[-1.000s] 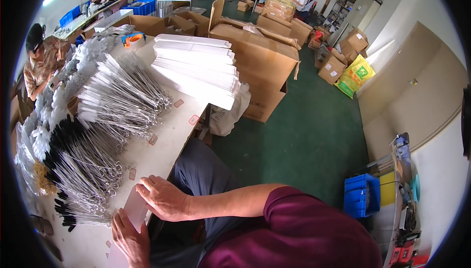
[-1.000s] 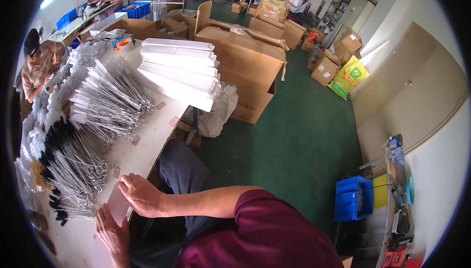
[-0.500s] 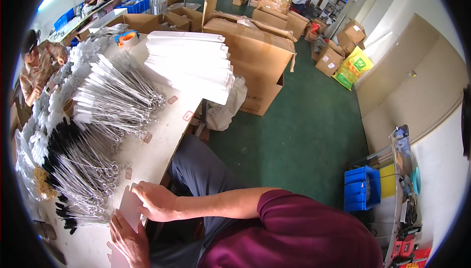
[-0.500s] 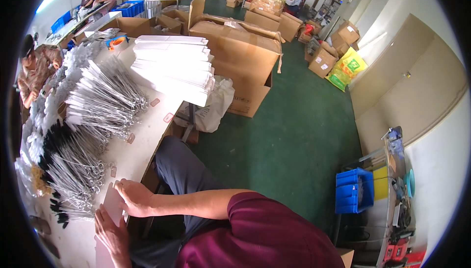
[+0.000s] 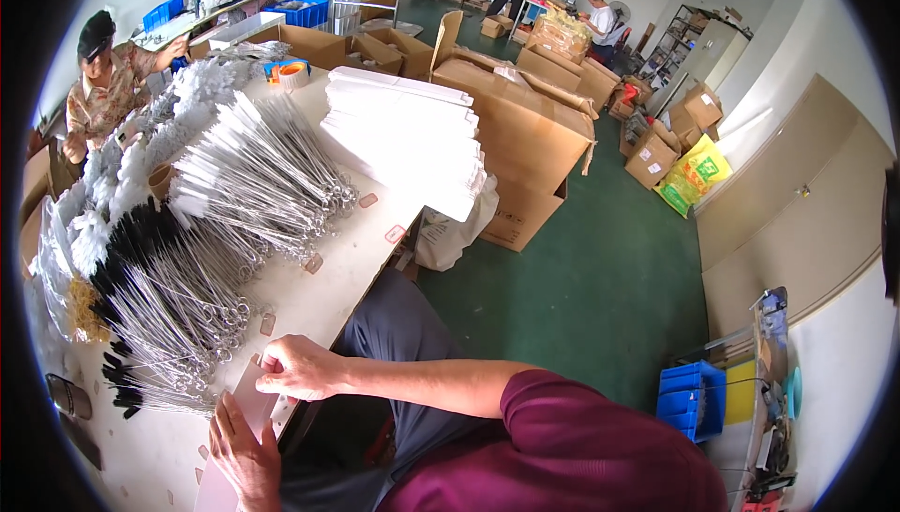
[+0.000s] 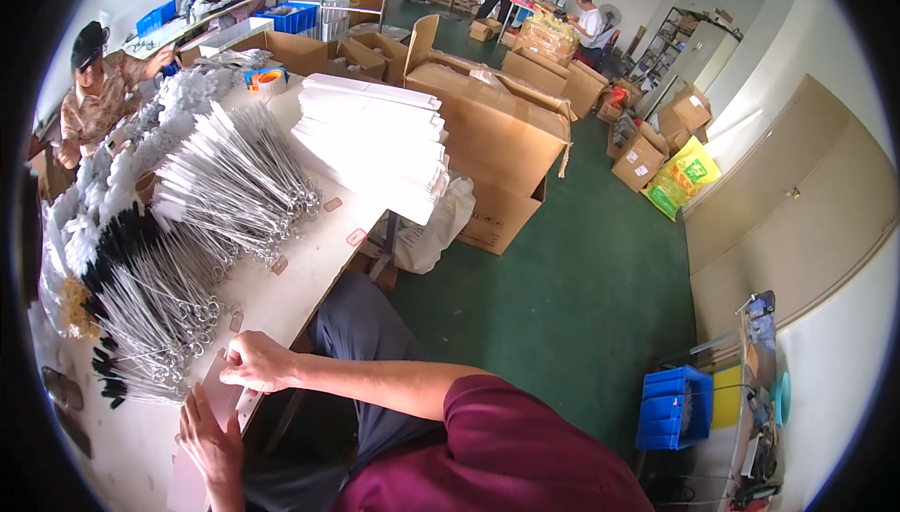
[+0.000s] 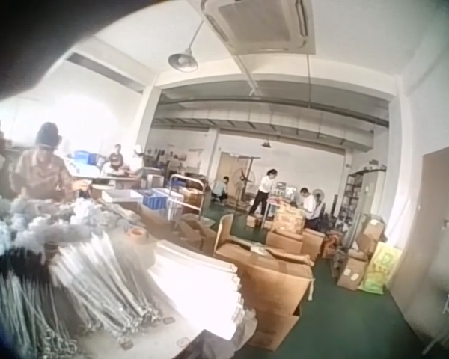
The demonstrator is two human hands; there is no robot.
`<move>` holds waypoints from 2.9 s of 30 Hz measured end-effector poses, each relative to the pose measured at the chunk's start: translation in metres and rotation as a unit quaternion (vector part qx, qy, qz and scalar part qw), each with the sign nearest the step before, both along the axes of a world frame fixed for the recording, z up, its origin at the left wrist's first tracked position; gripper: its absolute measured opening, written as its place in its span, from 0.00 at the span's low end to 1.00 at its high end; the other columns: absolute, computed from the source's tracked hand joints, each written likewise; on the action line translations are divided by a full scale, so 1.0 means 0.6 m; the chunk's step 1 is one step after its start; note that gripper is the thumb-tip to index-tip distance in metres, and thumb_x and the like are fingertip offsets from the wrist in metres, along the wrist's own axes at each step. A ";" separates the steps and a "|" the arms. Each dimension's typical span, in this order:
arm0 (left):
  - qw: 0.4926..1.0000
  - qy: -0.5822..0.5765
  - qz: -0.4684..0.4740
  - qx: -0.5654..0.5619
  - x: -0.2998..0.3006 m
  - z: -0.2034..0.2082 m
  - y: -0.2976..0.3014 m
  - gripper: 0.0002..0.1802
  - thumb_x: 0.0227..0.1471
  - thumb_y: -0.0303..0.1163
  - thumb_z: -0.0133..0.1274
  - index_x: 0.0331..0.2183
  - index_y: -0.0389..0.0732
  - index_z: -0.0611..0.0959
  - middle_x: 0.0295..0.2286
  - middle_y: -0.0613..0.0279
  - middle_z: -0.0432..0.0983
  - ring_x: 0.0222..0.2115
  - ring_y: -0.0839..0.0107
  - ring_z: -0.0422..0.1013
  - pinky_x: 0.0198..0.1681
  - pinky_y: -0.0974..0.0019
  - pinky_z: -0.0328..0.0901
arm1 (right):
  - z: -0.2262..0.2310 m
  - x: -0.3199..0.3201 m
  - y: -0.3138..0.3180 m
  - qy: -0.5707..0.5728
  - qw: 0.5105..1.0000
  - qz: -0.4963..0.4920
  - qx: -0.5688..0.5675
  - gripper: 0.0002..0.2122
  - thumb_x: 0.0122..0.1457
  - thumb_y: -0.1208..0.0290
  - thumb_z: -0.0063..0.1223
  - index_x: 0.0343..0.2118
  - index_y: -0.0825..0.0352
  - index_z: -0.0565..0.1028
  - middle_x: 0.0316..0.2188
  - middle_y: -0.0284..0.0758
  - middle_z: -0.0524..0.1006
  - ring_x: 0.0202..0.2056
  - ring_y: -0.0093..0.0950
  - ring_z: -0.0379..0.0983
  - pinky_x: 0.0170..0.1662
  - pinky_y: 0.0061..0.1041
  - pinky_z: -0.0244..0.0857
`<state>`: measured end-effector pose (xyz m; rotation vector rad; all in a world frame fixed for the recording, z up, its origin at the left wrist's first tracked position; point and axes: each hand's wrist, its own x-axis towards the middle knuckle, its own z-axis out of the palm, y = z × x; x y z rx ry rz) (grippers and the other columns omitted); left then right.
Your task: Packaging wire brushes into white cardboard sleeves in an assembly environment.
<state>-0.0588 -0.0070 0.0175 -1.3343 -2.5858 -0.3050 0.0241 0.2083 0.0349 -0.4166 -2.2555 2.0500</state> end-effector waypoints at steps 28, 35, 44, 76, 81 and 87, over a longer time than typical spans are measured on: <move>0.997 -0.060 -0.057 0.006 -0.014 -0.011 -0.026 0.40 0.47 0.40 0.64 0.59 0.33 0.72 0.53 0.41 0.73 0.51 0.41 0.71 0.50 0.40 0.65 | -0.007 0.005 0.017 -0.148 0.938 0.043 -0.311 0.11 0.57 0.64 0.63 0.29 0.68 0.78 0.18 0.30 0.68 0.13 0.23 0.69 0.14 0.24 0.64; 0.994 -0.077 -0.070 0.025 -0.017 0.008 -0.023 0.39 0.44 0.34 0.66 0.57 0.30 0.73 0.49 0.35 0.74 0.47 0.35 0.72 0.49 0.41 0.68 | 0.001 0.020 0.006 0.088 0.980 -0.007 0.179 0.20 0.56 0.64 0.65 0.46 0.74 0.75 0.30 0.40 0.79 0.28 0.37 0.78 0.37 0.34 0.75; 0.981 -0.166 -0.094 0.023 0.003 0.065 0.020 0.35 0.46 0.32 0.66 0.53 0.27 0.74 0.43 0.36 0.76 0.43 0.36 0.74 0.46 0.43 0.70 | -0.028 -0.012 -0.031 0.194 0.764 0.154 0.597 0.23 0.54 0.60 0.61 0.46 0.75 0.75 0.39 0.36 0.77 0.45 0.32 0.72 0.53 0.32 0.63; 0.991 -0.111 -0.058 0.040 -0.050 -0.002 -0.092 0.40 0.46 0.34 0.65 0.58 0.27 0.70 0.51 0.33 0.71 0.48 0.32 0.69 0.51 0.40 0.65 | -0.051 -0.062 -0.014 0.262 0.704 0.182 0.635 0.33 0.54 0.50 0.61 0.50 0.79 0.71 0.40 0.40 0.74 0.46 0.35 0.71 0.51 0.34 0.63; 0.996 -0.050 -0.062 0.034 -0.063 -0.025 -0.077 0.37 0.57 0.46 0.58 0.56 0.24 0.72 0.48 0.30 0.72 0.47 0.31 0.69 0.50 0.39 0.64 | -0.073 -0.071 -0.001 0.250 0.733 0.186 0.605 0.30 0.56 0.53 0.60 0.51 0.78 0.71 0.42 0.40 0.75 0.48 0.35 0.71 0.53 0.35 0.63; 0.997 -0.041 -0.031 0.052 -0.064 -0.029 -0.075 0.34 0.62 0.47 0.53 0.55 0.25 0.73 0.48 0.32 0.74 0.47 0.33 0.70 0.51 0.41 0.65 | -0.085 -0.087 -0.008 0.287 0.766 0.162 0.552 0.28 0.55 0.56 0.63 0.52 0.74 0.73 0.44 0.40 0.75 0.50 0.37 0.70 0.57 0.37 0.63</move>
